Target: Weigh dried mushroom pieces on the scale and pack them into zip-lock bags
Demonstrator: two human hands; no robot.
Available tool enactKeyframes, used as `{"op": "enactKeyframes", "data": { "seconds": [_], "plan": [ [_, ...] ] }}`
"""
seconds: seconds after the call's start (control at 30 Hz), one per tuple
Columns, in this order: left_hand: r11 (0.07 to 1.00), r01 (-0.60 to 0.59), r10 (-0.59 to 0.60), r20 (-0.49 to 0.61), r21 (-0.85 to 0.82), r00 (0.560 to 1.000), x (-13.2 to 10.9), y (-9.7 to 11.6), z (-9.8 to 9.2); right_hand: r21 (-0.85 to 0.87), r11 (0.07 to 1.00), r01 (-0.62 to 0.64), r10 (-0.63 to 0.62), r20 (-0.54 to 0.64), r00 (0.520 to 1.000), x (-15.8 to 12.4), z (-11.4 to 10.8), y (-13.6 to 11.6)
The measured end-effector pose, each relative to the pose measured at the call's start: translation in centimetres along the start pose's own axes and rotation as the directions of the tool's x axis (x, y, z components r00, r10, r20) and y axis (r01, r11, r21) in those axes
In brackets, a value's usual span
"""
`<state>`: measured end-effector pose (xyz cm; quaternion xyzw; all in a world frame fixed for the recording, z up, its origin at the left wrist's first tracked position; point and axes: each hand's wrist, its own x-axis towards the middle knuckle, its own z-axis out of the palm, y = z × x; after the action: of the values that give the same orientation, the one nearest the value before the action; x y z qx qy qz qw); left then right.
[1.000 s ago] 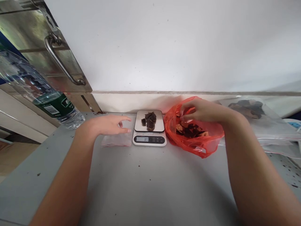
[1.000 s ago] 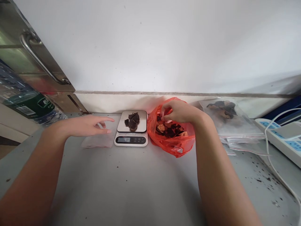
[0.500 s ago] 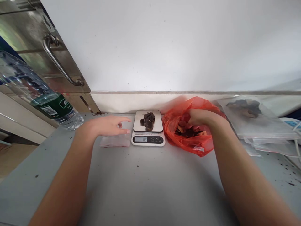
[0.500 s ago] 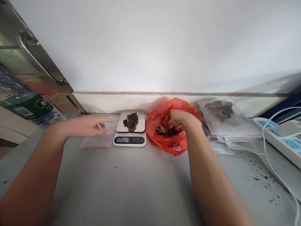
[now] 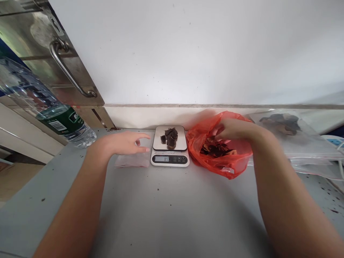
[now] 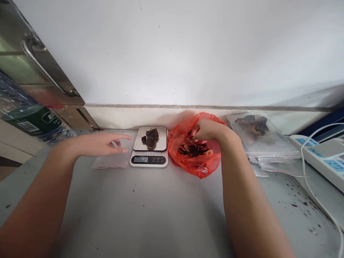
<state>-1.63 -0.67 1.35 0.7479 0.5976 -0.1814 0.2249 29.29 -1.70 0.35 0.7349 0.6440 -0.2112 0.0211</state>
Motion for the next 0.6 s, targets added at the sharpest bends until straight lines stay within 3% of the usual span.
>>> {"op": "enactKeyframes", "data": {
  "seconds": [0.27,0.6],
  "plan": [
    [1.000,-0.012,0.012,0.003,-0.006,1.000,0.0,0.0,0.1,0.002,0.999,-0.032,0.031,0.187,0.982,0.1,0.4,-0.1],
    [1.000,0.007,-0.007,0.014,-0.009,1.000,-0.1,0.4,0.0,-0.017,0.999,-0.040,0.043,0.190,0.981,0.3,1.0,-0.5]
  ]
}}
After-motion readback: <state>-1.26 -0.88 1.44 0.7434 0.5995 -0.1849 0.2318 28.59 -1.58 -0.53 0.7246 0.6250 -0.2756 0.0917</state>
